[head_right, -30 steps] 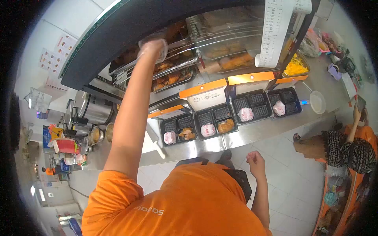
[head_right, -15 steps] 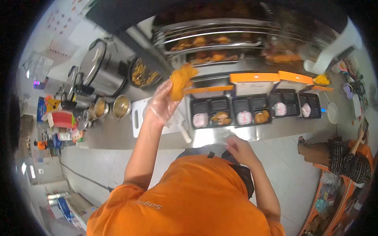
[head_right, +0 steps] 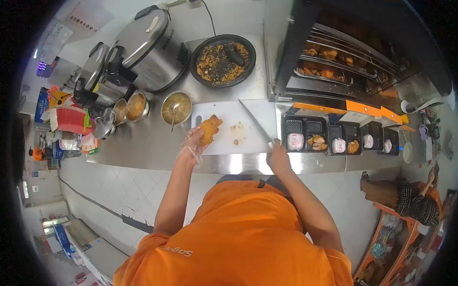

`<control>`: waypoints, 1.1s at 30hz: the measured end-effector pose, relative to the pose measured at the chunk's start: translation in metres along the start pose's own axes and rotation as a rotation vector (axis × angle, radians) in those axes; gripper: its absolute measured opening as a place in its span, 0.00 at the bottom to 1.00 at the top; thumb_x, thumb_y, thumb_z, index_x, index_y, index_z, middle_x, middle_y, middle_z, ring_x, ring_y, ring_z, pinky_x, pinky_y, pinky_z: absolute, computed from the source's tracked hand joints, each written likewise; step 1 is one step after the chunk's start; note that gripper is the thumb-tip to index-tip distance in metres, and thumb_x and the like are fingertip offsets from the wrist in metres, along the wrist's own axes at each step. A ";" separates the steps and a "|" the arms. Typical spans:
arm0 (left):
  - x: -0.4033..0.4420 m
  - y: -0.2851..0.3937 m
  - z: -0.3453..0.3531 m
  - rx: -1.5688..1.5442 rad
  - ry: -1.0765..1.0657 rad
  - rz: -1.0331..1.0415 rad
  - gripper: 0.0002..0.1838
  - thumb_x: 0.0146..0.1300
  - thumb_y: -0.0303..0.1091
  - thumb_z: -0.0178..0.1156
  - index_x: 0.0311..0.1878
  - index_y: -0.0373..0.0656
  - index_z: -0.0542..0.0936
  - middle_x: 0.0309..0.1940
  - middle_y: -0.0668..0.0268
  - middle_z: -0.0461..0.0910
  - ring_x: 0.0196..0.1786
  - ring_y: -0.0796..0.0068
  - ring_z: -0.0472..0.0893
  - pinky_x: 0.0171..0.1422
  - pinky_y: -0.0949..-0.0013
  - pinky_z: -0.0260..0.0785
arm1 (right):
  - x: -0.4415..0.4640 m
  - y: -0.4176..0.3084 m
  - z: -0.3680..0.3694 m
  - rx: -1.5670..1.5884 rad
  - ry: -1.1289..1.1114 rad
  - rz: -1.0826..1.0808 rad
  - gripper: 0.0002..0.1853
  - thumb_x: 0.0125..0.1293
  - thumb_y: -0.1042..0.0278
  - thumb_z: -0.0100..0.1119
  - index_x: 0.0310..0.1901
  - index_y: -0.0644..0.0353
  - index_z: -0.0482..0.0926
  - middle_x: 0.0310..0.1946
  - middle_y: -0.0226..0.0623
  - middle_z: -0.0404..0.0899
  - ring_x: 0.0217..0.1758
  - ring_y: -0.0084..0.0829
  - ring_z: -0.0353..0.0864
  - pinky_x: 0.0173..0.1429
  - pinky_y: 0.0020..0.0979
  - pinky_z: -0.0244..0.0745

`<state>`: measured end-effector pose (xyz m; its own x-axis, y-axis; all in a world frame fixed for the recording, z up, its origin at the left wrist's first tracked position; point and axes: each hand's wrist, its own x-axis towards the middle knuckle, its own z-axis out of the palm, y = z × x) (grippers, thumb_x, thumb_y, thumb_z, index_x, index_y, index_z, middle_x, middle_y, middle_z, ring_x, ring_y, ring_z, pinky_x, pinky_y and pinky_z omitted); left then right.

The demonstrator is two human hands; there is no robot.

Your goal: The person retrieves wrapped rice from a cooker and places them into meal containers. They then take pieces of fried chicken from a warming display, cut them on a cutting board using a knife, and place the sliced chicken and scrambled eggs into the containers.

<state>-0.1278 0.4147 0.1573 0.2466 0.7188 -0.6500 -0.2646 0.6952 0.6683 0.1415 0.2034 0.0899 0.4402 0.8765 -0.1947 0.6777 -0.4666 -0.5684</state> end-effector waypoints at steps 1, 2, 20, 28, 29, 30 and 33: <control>0.003 0.001 -0.003 -0.001 0.016 0.008 0.18 0.74 0.28 0.64 0.63 0.49 0.72 0.59 0.58 0.81 0.59 0.60 0.84 0.60 0.53 0.83 | -0.004 -0.011 -0.012 0.015 0.013 0.018 0.22 0.75 0.64 0.52 0.67 0.60 0.65 0.48 0.69 0.81 0.45 0.70 0.84 0.48 0.61 0.80; 0.008 0.000 -0.009 -0.038 0.012 0.017 0.18 0.74 0.28 0.64 0.63 0.48 0.72 0.59 0.58 0.81 0.59 0.60 0.84 0.59 0.53 0.83 | -0.008 -0.025 -0.021 0.071 -0.083 0.044 0.22 0.76 0.62 0.52 0.66 0.60 0.65 0.43 0.69 0.82 0.44 0.70 0.84 0.48 0.60 0.80; 0.082 -0.094 -0.028 0.294 -0.133 0.133 0.22 0.67 0.28 0.69 0.62 0.42 0.74 0.47 0.59 0.84 0.45 0.65 0.86 0.47 0.63 0.83 | 0.009 -0.030 -0.018 -0.004 -0.066 -0.123 0.13 0.82 0.59 0.42 0.52 0.61 0.67 0.36 0.62 0.84 0.41 0.65 0.85 0.48 0.62 0.78; 0.083 -0.102 -0.042 0.974 -0.084 0.699 0.21 0.59 0.30 0.73 0.56 0.40 0.82 0.49 0.56 0.86 0.50 0.63 0.86 0.57 0.61 0.80 | 0.048 -0.131 -0.044 -0.370 -0.430 -0.043 0.10 0.79 0.67 0.46 0.53 0.65 0.67 0.41 0.67 0.85 0.48 0.65 0.87 0.52 0.58 0.82; 0.079 -0.093 -0.051 0.903 -0.123 0.626 0.22 0.58 0.30 0.74 0.57 0.40 0.83 0.50 0.56 0.86 0.53 0.64 0.86 0.59 0.63 0.79 | 0.044 -0.134 -0.047 -0.407 -0.468 -0.027 0.11 0.79 0.68 0.44 0.54 0.65 0.67 0.43 0.67 0.85 0.50 0.64 0.88 0.54 0.58 0.83; 0.076 -0.087 -0.056 0.832 -0.160 0.555 0.24 0.58 0.30 0.75 0.58 0.39 0.83 0.52 0.57 0.86 0.55 0.65 0.85 0.60 0.64 0.79 | 0.038 -0.135 -0.049 -0.395 -0.474 -0.022 0.10 0.78 0.69 0.44 0.54 0.66 0.67 0.42 0.67 0.85 0.48 0.64 0.88 0.54 0.58 0.83; 0.042 -0.049 -0.034 1.229 -0.386 0.892 0.26 0.55 0.32 0.77 0.58 0.40 0.84 0.53 0.53 0.85 0.58 0.54 0.84 0.64 0.58 0.77 | 0.015 -0.132 -0.043 -0.370 -0.468 0.032 0.11 0.76 0.71 0.44 0.55 0.66 0.67 0.40 0.66 0.86 0.45 0.64 0.88 0.52 0.58 0.84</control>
<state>-0.1364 0.4109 0.0850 0.6964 0.7105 0.1006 0.3963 -0.4977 0.7715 0.0834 0.2731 0.1963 0.2145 0.7810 -0.5865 0.8654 -0.4303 -0.2565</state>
